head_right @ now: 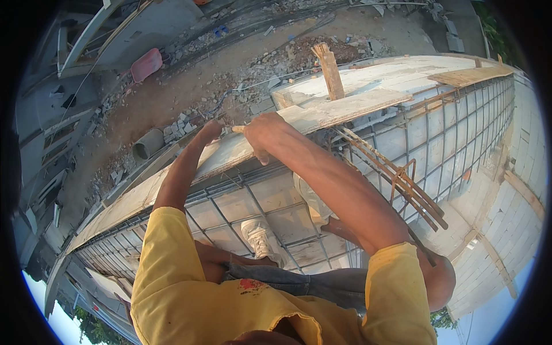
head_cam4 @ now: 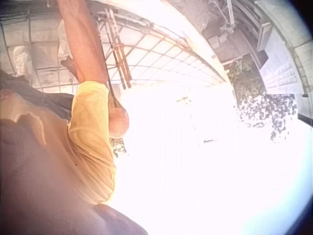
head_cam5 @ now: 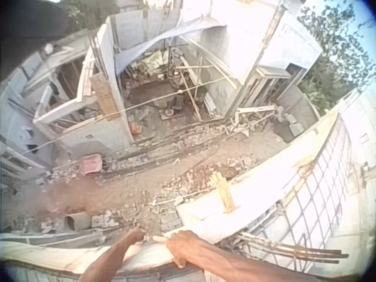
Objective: Installing wooden molding or support structures on top of a concrete wall using a saw and hammer.
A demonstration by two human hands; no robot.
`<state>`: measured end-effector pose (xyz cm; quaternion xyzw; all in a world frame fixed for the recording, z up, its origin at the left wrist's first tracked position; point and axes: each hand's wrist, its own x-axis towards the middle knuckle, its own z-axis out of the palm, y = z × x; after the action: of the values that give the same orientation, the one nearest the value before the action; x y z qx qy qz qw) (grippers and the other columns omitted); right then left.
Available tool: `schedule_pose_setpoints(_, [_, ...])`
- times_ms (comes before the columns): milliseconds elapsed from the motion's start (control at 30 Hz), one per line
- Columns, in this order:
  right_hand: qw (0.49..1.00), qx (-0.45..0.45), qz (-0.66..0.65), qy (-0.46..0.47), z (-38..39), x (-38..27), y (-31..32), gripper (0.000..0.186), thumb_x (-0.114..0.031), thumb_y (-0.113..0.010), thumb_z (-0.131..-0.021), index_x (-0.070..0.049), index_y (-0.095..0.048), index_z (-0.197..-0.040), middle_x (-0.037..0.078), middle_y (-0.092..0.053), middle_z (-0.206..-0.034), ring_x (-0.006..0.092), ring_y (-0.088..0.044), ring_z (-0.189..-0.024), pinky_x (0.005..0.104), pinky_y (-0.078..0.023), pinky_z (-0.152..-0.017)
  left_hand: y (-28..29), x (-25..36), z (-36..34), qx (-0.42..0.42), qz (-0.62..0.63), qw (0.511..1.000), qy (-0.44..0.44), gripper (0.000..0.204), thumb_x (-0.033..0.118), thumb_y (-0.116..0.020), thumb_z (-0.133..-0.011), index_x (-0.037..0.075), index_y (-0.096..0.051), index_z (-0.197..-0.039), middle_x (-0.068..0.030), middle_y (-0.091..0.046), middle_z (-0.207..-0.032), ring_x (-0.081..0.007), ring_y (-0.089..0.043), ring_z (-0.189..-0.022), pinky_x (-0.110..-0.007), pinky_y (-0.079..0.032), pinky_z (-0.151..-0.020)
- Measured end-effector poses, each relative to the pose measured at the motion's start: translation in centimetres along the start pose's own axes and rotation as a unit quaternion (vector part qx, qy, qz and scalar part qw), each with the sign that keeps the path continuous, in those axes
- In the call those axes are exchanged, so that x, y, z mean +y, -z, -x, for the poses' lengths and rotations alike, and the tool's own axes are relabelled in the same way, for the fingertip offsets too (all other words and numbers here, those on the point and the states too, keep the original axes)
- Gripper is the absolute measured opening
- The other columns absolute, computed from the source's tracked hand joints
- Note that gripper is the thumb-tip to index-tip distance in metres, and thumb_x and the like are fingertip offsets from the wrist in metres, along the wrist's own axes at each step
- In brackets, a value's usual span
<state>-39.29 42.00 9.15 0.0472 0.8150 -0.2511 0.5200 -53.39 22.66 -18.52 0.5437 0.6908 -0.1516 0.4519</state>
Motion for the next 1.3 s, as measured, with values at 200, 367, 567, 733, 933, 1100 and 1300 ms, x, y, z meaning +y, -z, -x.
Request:
schedule_pose_setpoints(200, [0.988,-0.006,-0.153,0.008,0.5,2.7,-0.3,0.089,-0.034,-0.088,-0.056,-0.009,-0.053,-0.133,0.016,-0.062,-0.119,0.0336,-0.061,-0.108,0.0403,-0.049,-0.091,1.3,2.1,0.9,0.018,0.164,0.986,0.012,0.024,0.018,-0.051,-0.083,0.011,-0.070,-0.097,-0.0116,-0.069,-0.098,-0.0312,-0.067,-0.090,-0.043,-0.054,-0.077])
schedule_pose_setpoints(367, [0.947,0.063,-0.312,0.031,-1.3,4.4,-0.8,0.102,-0.027,-0.085,-0.063,-0.002,-0.030,-0.145,0.024,-0.062,-0.113,0.0283,-0.062,-0.108,0.0419,-0.050,-0.089,-0.2,0.3,0.1,0.052,-0.007,0.992,-0.116,0.023,0.018,-0.054,-0.079,0.015,-0.071,-0.094,-0.0087,-0.070,-0.093,-0.0278,-0.068,-0.085,-0.039,-0.055,-0.075])
schedule_pose_setpoints(567, [0.896,0.090,-0.416,-0.128,-2.4,3.3,-0.1,0.041,-0.019,-0.061,-0.085,-0.007,-0.054,-0.123,0.017,-0.068,-0.098,0.0276,-0.068,-0.094,0.0417,-0.053,-0.077,-1.9,-0.7,-1.2,-0.007,-0.100,0.987,-0.127,0.028,0.020,-0.048,-0.089,0.016,-0.064,-0.111,-0.0075,-0.066,-0.105,-0.0268,-0.065,-0.099,-0.039,-0.052,-0.084])
schedule_pose_setpoints(733, [0.945,0.233,-0.182,-0.139,-3.5,1.4,-1.0,0.031,-0.019,-0.048,-0.091,-0.009,-0.059,-0.118,0.017,-0.067,-0.106,0.0304,-0.066,-0.098,0.0434,-0.052,-0.083,-2.3,-1.2,-1.3,0.030,-0.074,0.989,-0.121,0.028,0.018,-0.048,-0.088,0.016,-0.068,-0.107,-0.0080,-0.067,-0.106,-0.0278,-0.064,-0.101,-0.040,-0.051,-0.087])
schedule_pose_setpoints(933, [0.905,0.305,-0.284,-0.087,-5.4,-0.2,-0.6,0.033,-0.023,-0.046,-0.094,-0.009,-0.056,-0.122,0.020,-0.064,-0.113,0.0367,-0.060,-0.107,0.0474,-0.047,-0.091,-1.3,-0.5,-0.2,0.052,0.003,0.996,-0.079,0.029,0.018,-0.048,-0.088,0.016,-0.071,-0.105,-0.0091,-0.068,-0.108,-0.0289,-0.066,-0.099,-0.039,-0.052,-0.087])
schedule_pose_setpoints(1100, [0.955,0.180,-0.210,-0.109,-6.1,1.2,-2.5,0.031,-0.023,-0.044,-0.095,-0.006,-0.057,-0.117,0.021,-0.064,-0.111,0.0377,-0.060,-0.105,0.0477,-0.048,-0.089,-0.4,3.9,-0.9,0.023,0.048,0.999,-0.009,0.029,0.023,-0.048,-0.090,0.014,-0.070,-0.105,-0.0111,-0.068,-0.108,-0.0308,-0.066,-0.096,-0.040,-0.052,-0.087])
schedule_pose_setpoints(1300, [0.909,0.307,-0.264,-0.095,-6.6,-1.3,-1.5,0.030,-0.022,-0.043,-0.095,-0.006,-0.059,-0.114,0.020,-0.065,-0.108,0.0386,-0.062,-0.101,0.0481,-0.049,-0.088,-2.9,-1.6,-1.7,0.036,-0.048,0.993,-0.100,0.030,0.029,-0.048,-0.092,0.016,-0.070,-0.106,-0.0117,-0.067,-0.109,-0.0307,-0.065,-0.100,-0.040,-0.051,-0.089])
